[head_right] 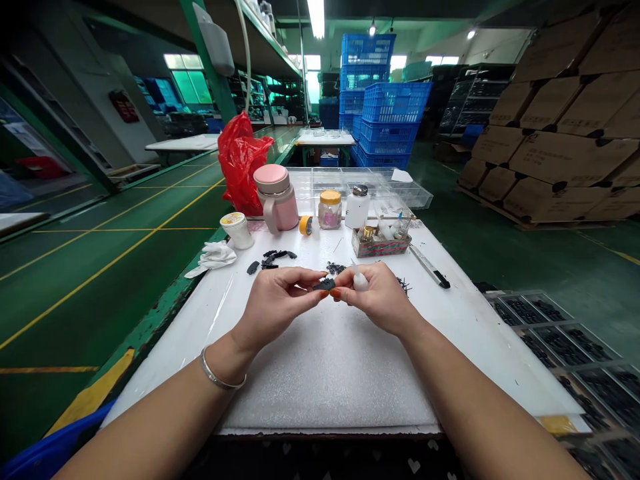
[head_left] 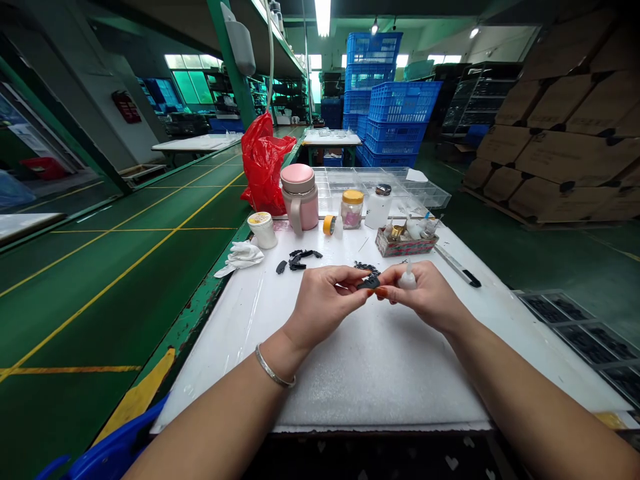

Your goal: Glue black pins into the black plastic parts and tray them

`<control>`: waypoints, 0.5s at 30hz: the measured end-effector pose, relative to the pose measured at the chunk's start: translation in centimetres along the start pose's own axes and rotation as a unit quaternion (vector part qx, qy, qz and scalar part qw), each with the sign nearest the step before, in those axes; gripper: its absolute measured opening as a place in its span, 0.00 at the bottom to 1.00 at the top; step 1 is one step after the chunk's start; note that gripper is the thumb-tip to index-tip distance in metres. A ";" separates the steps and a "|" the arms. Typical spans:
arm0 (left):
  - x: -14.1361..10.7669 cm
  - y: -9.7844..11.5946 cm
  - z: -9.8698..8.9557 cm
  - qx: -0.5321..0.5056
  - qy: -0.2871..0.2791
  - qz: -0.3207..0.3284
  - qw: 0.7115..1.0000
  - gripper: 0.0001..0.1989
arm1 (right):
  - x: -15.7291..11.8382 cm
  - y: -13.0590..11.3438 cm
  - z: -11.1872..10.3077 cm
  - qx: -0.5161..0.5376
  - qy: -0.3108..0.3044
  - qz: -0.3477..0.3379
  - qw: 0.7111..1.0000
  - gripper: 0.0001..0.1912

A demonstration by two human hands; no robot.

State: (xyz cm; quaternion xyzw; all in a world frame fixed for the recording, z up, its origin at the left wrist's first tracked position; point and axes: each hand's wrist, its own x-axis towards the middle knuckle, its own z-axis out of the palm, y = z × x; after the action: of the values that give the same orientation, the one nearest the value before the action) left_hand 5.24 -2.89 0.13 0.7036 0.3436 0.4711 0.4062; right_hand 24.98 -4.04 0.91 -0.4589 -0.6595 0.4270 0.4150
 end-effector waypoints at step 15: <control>0.0 0.1 0.1 -0.001 -0.006 0.018 1.000 0.11 | 0.1 -0.1 0.3 -0.032 0.064 -0.037 0.997 0.18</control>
State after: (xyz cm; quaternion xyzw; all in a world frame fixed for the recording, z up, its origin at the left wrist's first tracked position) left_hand 5.32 -2.91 0.18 0.7120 0.3277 0.4745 0.4007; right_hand 24.69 -3.97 0.92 -0.4734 -0.6614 0.3597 0.4573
